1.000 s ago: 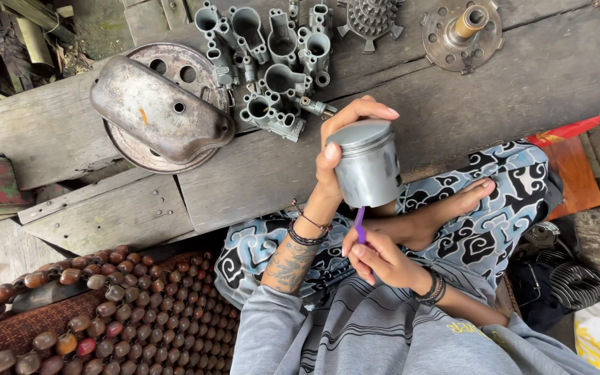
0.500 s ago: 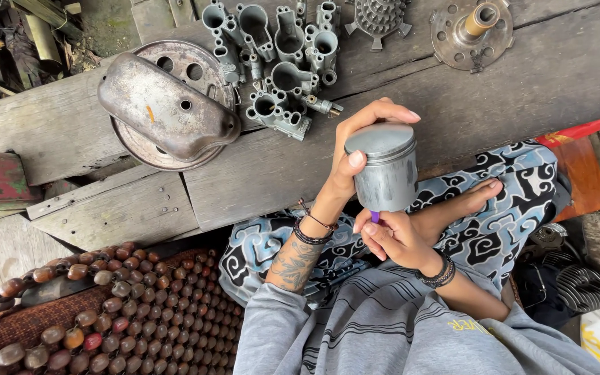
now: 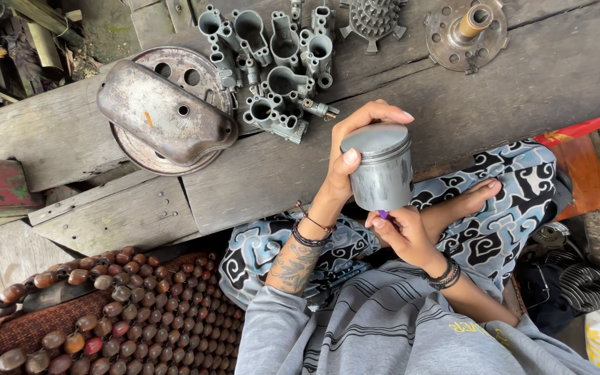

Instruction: Cleaning a motorcycle piston using a toothbrush

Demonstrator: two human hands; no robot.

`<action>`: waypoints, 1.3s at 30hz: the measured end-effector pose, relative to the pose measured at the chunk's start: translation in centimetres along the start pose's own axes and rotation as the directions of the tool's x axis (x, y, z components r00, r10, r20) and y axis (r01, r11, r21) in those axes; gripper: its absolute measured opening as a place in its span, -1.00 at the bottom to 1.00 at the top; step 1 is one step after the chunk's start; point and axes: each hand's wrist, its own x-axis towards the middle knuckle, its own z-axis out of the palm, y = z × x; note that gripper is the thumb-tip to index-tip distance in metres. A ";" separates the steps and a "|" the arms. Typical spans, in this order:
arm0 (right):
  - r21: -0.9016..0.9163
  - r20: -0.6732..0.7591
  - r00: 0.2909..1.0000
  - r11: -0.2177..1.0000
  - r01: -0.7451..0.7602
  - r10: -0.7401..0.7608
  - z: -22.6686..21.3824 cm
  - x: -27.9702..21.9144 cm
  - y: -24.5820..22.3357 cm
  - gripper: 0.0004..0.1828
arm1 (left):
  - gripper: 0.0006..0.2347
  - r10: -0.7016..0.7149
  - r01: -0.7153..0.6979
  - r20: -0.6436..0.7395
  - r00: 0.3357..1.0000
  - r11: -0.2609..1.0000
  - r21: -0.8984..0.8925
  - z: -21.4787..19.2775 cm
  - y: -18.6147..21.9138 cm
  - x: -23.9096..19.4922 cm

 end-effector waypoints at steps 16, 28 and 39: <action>0.058 0.056 0.998 0.998 -0.024 0.021 0.0 -0.1 0.3 -0.73 | -0.33 0.002 -0.002 -0.017 1.000 1.000 0.005 0.0 0.1 0.0; 0.102 0.036 0.996 0.991 -0.088 0.084 0.8 -1.5 2.1 -0.72 | -0.32 0.030 -0.028 -0.048 0.998 0.999 0.047 0.0 0.7 0.4; 0.187 0.003 0.982 0.964 -0.187 0.190 2.1 -3.5 2.8 -0.67 | -0.35 0.031 -0.029 -0.040 0.999 0.999 0.044 0.0 0.4 0.1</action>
